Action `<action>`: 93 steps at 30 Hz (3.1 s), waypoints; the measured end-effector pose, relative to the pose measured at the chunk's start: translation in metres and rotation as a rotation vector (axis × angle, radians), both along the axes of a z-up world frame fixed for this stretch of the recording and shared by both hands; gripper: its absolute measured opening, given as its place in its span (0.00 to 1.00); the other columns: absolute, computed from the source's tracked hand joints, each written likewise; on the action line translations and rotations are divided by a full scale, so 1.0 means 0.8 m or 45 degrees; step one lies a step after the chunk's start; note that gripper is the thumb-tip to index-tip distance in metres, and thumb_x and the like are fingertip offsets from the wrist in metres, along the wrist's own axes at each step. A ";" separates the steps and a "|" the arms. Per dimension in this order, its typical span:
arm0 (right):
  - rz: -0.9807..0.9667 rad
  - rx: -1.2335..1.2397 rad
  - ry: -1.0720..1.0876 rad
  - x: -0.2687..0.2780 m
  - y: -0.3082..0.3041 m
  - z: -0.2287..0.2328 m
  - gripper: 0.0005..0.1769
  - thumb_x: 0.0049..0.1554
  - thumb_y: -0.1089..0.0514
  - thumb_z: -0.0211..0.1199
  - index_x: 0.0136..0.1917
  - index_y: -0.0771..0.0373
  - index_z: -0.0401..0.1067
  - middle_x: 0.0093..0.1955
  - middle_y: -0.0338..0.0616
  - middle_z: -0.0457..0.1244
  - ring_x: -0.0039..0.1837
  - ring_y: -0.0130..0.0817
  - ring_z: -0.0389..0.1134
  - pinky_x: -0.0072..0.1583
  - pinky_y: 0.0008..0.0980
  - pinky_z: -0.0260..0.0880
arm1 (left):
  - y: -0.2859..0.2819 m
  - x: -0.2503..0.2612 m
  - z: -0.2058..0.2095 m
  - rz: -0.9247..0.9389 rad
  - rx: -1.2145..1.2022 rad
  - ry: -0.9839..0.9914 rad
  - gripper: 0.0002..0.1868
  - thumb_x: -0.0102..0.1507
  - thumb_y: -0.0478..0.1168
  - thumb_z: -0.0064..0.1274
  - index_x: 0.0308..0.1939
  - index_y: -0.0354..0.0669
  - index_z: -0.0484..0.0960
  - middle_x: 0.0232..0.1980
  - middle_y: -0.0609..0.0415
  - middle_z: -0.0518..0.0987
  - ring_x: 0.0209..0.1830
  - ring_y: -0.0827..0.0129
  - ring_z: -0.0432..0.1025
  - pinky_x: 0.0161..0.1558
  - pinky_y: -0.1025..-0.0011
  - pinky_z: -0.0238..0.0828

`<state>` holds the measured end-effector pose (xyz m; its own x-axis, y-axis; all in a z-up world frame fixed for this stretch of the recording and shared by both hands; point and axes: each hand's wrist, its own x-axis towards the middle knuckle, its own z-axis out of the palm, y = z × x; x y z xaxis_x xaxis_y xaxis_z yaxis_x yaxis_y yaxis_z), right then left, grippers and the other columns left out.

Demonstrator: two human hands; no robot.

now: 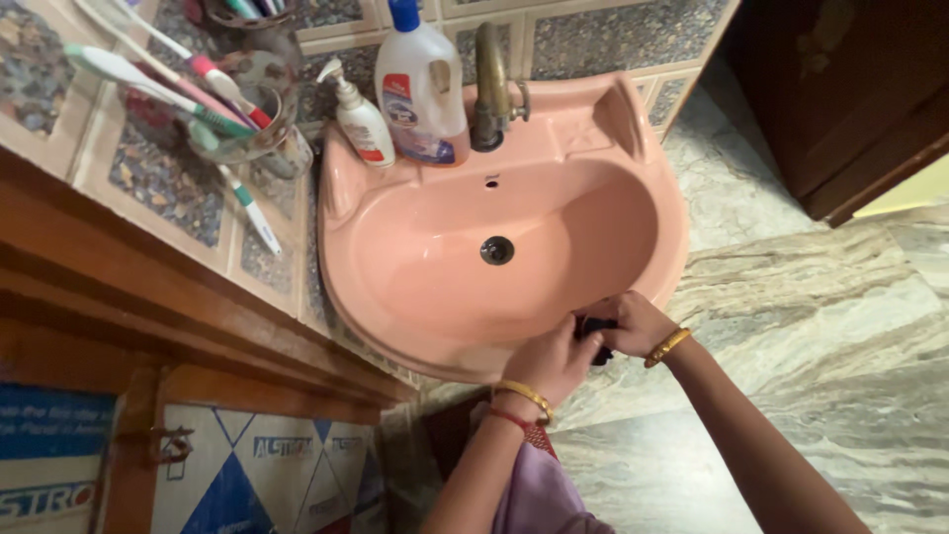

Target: The person washes a small black cloth by hand in a bathroom sink, rubbing and wringing it under running water.

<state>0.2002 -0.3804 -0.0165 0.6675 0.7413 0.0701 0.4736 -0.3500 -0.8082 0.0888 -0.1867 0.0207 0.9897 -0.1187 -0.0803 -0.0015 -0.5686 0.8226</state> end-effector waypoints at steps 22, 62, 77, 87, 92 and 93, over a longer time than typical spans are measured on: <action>-0.341 -0.177 0.598 0.113 0.124 -0.037 0.28 0.58 0.53 0.59 0.68 0.66 0.70 0.64 0.52 0.69 0.65 0.41 0.69 0.67 0.41 0.68 | 0.084 0.161 -0.151 0.646 -1.245 0.351 0.21 0.64 0.47 0.55 0.58 0.45 0.76 0.45 0.55 0.84 0.40 0.67 0.80 0.37 0.65 0.81; -0.824 1.333 1.743 0.235 0.252 -0.098 0.26 0.68 0.43 0.42 0.59 0.63 0.71 0.49 0.44 0.70 0.50 0.36 0.71 0.56 0.37 0.73 | 0.109 0.338 -0.133 0.896 -0.925 0.033 0.25 0.69 0.56 0.47 0.46 0.36 0.87 0.45 0.43 0.87 0.50 0.52 0.80 0.53 0.62 0.75; -0.550 1.235 1.660 0.224 0.250 -0.102 0.21 0.66 0.41 0.51 0.57 0.59 0.72 0.43 0.41 0.66 0.43 0.34 0.66 0.44 0.35 0.72 | 0.100 0.359 -0.161 0.833 -0.956 -0.095 0.20 0.70 0.54 0.45 0.47 0.38 0.71 0.45 0.43 0.72 0.44 0.54 0.69 0.43 0.56 0.68; -1.139 0.422 0.320 0.284 0.218 -0.019 0.15 0.60 0.53 0.62 0.52 0.68 0.74 0.45 0.48 0.72 0.45 0.34 0.77 0.42 0.31 0.80 | 0.129 0.376 -0.134 0.832 -1.763 0.772 0.25 0.67 0.63 0.46 0.25 0.52 0.69 0.17 0.63 0.60 0.10 0.74 0.49 0.14 0.74 0.46; -1.034 0.445 0.333 0.340 0.220 0.017 0.15 0.63 0.52 0.56 0.49 0.68 0.71 0.42 0.46 0.71 0.41 0.34 0.76 0.40 0.31 0.78 | 0.126 0.384 -0.141 0.605 -1.912 0.996 0.21 0.65 0.58 0.52 0.25 0.52 0.69 0.20 0.62 0.66 0.13 0.74 0.57 0.16 0.75 0.52; -1.052 0.410 0.317 0.352 0.222 0.022 0.16 0.64 0.52 0.55 0.48 0.69 0.71 0.40 0.47 0.71 0.39 0.35 0.76 0.40 0.31 0.79 | 0.127 0.384 -0.139 0.629 -1.919 1.004 0.19 0.65 0.56 0.52 0.27 0.51 0.70 0.22 0.60 0.68 0.16 0.72 0.61 0.19 0.74 0.57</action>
